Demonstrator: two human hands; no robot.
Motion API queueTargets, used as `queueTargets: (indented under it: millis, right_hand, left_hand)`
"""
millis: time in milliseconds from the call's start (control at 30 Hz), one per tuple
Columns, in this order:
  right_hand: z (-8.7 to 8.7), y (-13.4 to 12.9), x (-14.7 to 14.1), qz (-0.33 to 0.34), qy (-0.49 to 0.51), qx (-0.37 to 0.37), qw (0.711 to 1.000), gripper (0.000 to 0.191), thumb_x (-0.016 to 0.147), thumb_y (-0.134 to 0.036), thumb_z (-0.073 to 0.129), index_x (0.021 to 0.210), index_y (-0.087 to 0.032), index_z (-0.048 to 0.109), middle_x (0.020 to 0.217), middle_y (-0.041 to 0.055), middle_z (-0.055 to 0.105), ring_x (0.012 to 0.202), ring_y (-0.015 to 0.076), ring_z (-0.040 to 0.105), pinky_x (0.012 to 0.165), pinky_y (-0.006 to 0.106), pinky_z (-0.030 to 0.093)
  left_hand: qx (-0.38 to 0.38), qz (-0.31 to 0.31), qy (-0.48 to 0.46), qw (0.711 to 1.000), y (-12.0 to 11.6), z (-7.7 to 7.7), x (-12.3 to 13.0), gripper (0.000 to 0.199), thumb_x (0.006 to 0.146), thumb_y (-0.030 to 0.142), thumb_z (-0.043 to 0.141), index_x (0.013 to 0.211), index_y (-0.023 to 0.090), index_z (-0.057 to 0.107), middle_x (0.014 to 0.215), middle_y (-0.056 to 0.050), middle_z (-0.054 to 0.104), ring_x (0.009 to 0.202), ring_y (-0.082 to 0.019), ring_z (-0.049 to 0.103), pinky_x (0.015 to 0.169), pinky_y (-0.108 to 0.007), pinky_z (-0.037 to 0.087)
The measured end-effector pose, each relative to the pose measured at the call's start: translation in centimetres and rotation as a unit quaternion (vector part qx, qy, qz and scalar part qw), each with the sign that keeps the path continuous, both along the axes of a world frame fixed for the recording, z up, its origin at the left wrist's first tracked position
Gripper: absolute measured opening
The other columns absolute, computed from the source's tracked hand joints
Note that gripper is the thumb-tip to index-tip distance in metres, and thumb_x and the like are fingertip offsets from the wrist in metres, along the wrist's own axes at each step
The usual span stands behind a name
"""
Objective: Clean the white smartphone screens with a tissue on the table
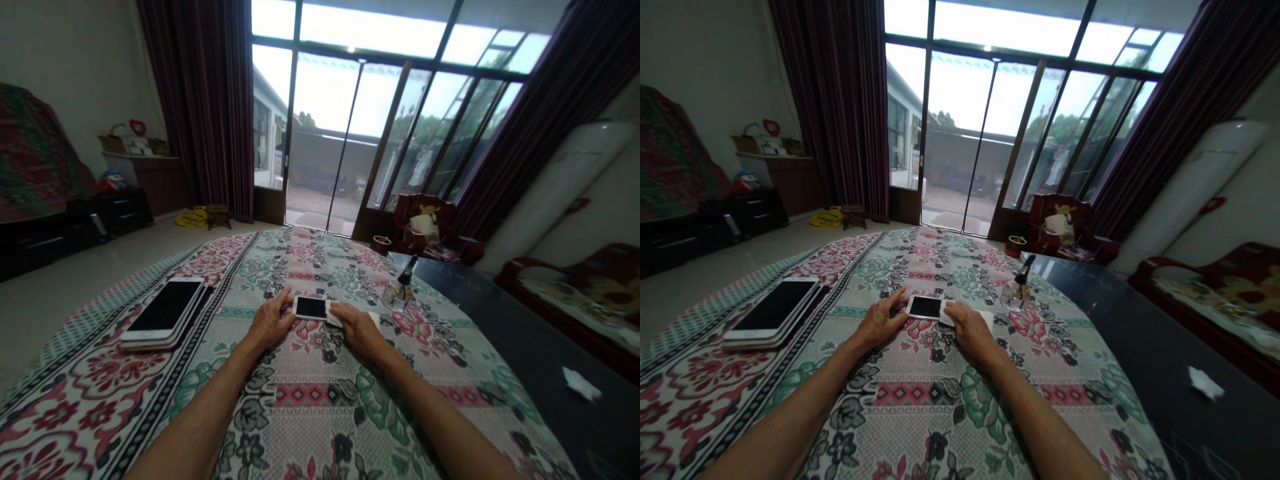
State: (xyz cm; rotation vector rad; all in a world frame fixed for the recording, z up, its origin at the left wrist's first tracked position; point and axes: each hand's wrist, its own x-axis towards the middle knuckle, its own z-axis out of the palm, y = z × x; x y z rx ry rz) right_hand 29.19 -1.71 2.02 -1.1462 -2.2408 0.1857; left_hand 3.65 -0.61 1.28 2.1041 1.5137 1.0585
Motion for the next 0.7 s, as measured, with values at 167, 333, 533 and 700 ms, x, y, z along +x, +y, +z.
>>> queueTargets:
  millis: [167,333,533,700]
  right_hand:
    - [-0.4,1.5,0.0,-0.043,-0.011,-0.006,0.999,0.043,0.081,-0.001,0.044,0.112,-0.019,0.068,0.125,0.0101,0.065,0.117,0.0215,0.060,0.101,0.039,0.046]
    - [0.2,0.5,-0.7,-0.035,-0.035,0.010,0.999,0.043,0.079,0.002,0.044,0.108,-0.018,0.068,0.122,0.0107,0.066,0.116,0.0215,0.059,0.101,0.037,0.045]
    - [1.8,-2.7,-2.9,-0.007,-0.085,0.009,0.996,0.030,0.086,-0.003,0.044,0.095,-0.019,0.067,0.110,0.0089,0.068,0.103,0.0205,0.060,0.094,0.031,0.046]
    - [2.0,-4.0,-4.5,0.026,-0.090,-0.003,0.996,0.024,0.090,-0.008,0.046,0.087,-0.020,0.067,0.102,0.0081,0.069,0.099,0.0198,0.060,0.089,0.031,0.046]
  left_hand:
    - [0.001,-0.003,-0.003,1.000,0.1,-0.1,0.0,0.063,0.077,0.019,0.060,0.139,0.018,0.048,0.121,-0.006,0.069,0.111,-0.023,0.063,0.101,-0.036,0.045]
    - [0.019,-0.006,-0.009,1.000,0.2,-0.3,0.0,0.061,0.079,0.017,0.058,0.139,0.018,0.048,0.120,-0.006,0.070,0.109,-0.022,0.064,0.100,-0.036,0.045]
    - [0.005,0.017,0.001,1.000,0.2,-0.3,0.1,0.061,0.079,0.014,0.059,0.139,0.019,0.048,0.113,-0.006,0.072,0.104,-0.023,0.066,0.096,-0.035,0.047]
    - [0.004,0.045,0.005,0.999,0.5,-0.5,0.2,0.059,0.079,0.014,0.062,0.136,0.020,0.051,0.105,-0.005,0.074,0.096,-0.021,0.068,0.092,-0.032,0.049]
